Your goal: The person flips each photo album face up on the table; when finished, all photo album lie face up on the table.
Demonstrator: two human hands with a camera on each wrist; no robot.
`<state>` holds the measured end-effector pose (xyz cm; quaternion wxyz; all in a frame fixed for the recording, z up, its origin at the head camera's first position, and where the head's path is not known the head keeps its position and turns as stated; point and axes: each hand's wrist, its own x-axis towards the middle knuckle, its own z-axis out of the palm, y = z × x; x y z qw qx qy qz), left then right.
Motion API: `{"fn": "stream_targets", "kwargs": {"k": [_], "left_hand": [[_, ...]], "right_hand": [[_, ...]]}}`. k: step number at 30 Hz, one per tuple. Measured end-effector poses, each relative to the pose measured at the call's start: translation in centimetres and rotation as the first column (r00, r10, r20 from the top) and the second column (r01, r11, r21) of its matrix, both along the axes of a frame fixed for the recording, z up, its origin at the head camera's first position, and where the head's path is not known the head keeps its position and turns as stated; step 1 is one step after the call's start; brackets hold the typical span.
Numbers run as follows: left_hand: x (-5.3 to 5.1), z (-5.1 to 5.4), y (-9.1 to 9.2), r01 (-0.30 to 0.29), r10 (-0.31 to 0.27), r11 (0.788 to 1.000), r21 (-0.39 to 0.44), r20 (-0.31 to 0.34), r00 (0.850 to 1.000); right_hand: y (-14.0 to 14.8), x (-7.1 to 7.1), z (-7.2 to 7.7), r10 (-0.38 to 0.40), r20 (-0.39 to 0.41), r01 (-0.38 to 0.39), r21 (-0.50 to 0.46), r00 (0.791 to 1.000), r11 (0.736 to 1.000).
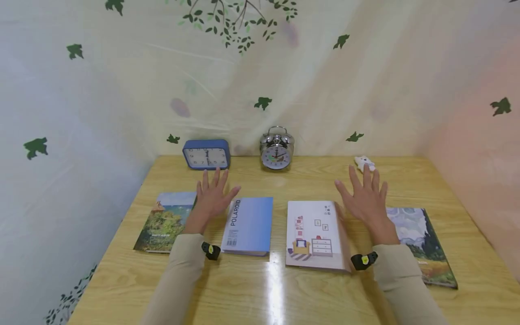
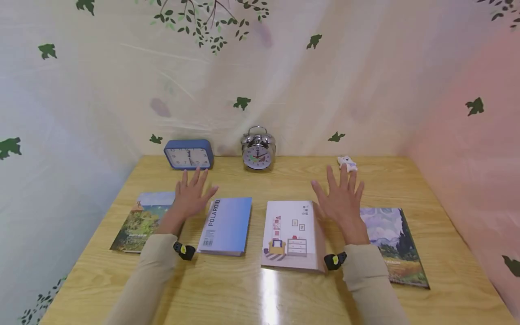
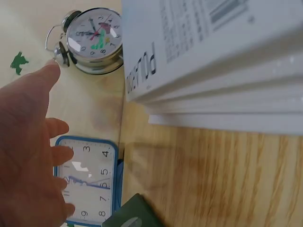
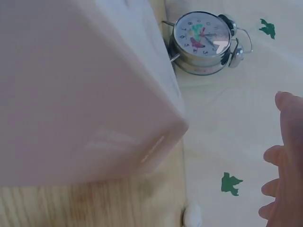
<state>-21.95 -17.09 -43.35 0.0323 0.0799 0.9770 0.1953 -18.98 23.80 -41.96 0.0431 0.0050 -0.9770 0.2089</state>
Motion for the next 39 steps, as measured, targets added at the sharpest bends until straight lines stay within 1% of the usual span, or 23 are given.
{"fn": "stream_targets", "kwargs": {"k": [2,4,7,9,11,15,17,20,24,27,30,34,37,39], "left_hand": [[-0.2,0.1,-0.5,0.013,-0.012,0.999,0.036,-0.031,0.999],[-0.4,0.2,-1.2,0.024,-0.017,0.995,0.1,-0.064,0.998],[-0.5,0.7,-2.5,0.03,-0.003,0.977,0.211,-0.126,0.992],[-0.3,1.2,-3.5,0.02,0.024,0.958,0.285,-0.153,0.988],[-0.1,1.7,-4.6,0.006,0.057,0.94,0.341,-0.174,0.983],[0.5,2.1,-7.0,-0.048,0.133,0.903,0.427,-0.172,0.976],[0.9,2.2,-8.2,-0.081,0.168,0.889,0.451,-0.157,0.973],[1.6,2.1,-10.2,-0.131,0.214,0.879,0.459,-0.133,0.968],[2.9,2.0,-12.7,-0.18,0.26,0.866,0.467,-0.114,0.959],[3.9,1.8,-14.4,-0.21,0.287,0.864,0.459,-0.104,0.952],[4.9,1.5,-16.0,-0.225,0.295,0.865,0.448,-0.094,0.951],[6.1,1.1,-17.8,-0.239,0.297,0.867,0.437,-0.067,0.953],[7.0,0.9,-18.8,-0.26,0.294,0.874,0.41,-0.022,0.956],[7.5,0.7,-19.3,-0.271,0.286,0.878,0.395,0.02,0.958]], "right_hand": [[-0.3,-0.2,0.2,0.014,-0.042,-0.015,-0.019,0.999,1.0],[-0.8,-0.4,0.5,0.036,-0.089,-0.042,-0.071,0.995,0.997],[-2.0,-0.8,1.0,0.077,-0.147,-0.103,-0.174,0.986,0.979],[-3.0,-1.1,1.2,0.101,-0.177,-0.142,-0.237,0.979,0.961],[-4.2,-1.3,1.5,0.118,-0.199,-0.173,-0.284,0.973,0.943],[-7.1,-1.9,1.9,0.149,-0.239,-0.226,-0.337,0.96,0.914],[-8.8,-2.1,2.0,0.171,-0.251,-0.257,-0.363,0.953,0.896],[-11.5,-2.2,1.9,0.212,-0.256,-0.302,-0.392,0.943,0.869],[-15.0,-2.0,1.7,0.268,-0.232,-0.347,-0.435,0.935,0.831],[-17.6,-1.7,1.6,0.3,-0.213,-0.366,-0.461,0.93,0.808],[-20.1,-1.2,1.5,0.318,-0.179,-0.365,-0.479,0.931,0.799],[-22.9,-0.9,0.7,0.343,-0.149,-0.37,-0.499,0.928,0.784],[-24.8,-0.7,0.0,0.374,-0.126,-0.383,-0.518,0.919,0.765],[-26.0,-0.4,-0.4,0.401,-0.091,-0.385,-0.532,0.912,0.754]]}}
